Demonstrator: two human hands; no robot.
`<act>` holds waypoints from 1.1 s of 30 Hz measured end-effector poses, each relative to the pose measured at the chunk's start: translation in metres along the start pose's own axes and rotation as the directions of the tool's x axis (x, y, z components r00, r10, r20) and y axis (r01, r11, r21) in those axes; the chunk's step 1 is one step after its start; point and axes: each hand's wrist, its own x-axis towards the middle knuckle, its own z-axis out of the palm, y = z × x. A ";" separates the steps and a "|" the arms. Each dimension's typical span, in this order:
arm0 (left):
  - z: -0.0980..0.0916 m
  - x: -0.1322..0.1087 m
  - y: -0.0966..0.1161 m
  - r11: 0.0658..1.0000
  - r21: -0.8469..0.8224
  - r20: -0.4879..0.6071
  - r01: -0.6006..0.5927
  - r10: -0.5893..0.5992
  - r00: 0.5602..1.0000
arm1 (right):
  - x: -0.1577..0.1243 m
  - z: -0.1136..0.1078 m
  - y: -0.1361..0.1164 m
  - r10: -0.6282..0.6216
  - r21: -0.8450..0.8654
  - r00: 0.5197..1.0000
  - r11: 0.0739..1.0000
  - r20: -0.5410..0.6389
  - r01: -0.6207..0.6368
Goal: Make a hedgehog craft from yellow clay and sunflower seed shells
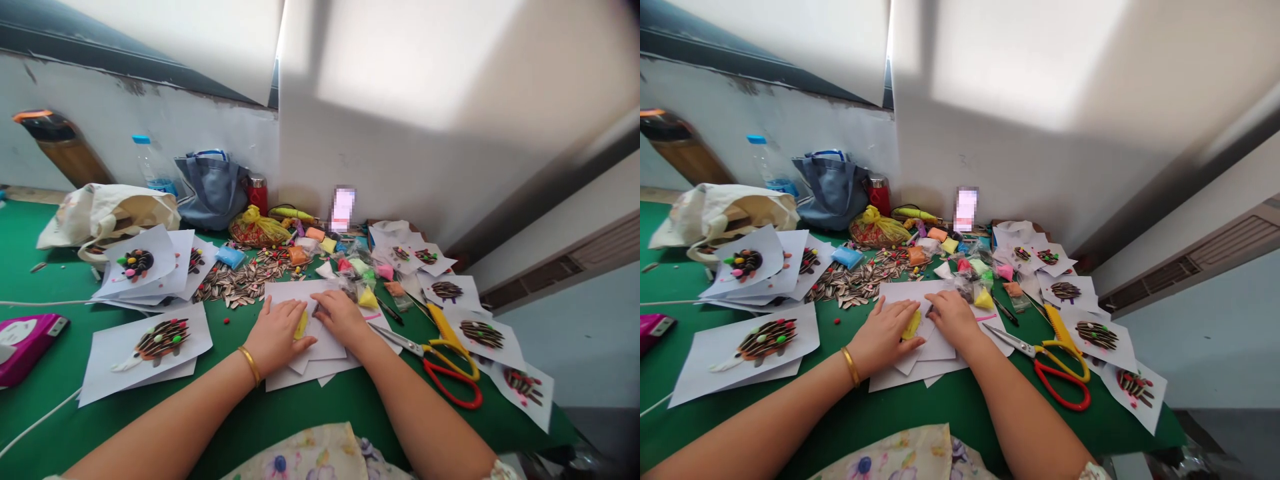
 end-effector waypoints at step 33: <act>-0.007 0.002 -0.007 0.998 0.057 -0.012 -0.020 0.021 1.000 | -0.003 -0.019 -0.008 0.110 -0.023 0.989 0.994 0.100 -0.109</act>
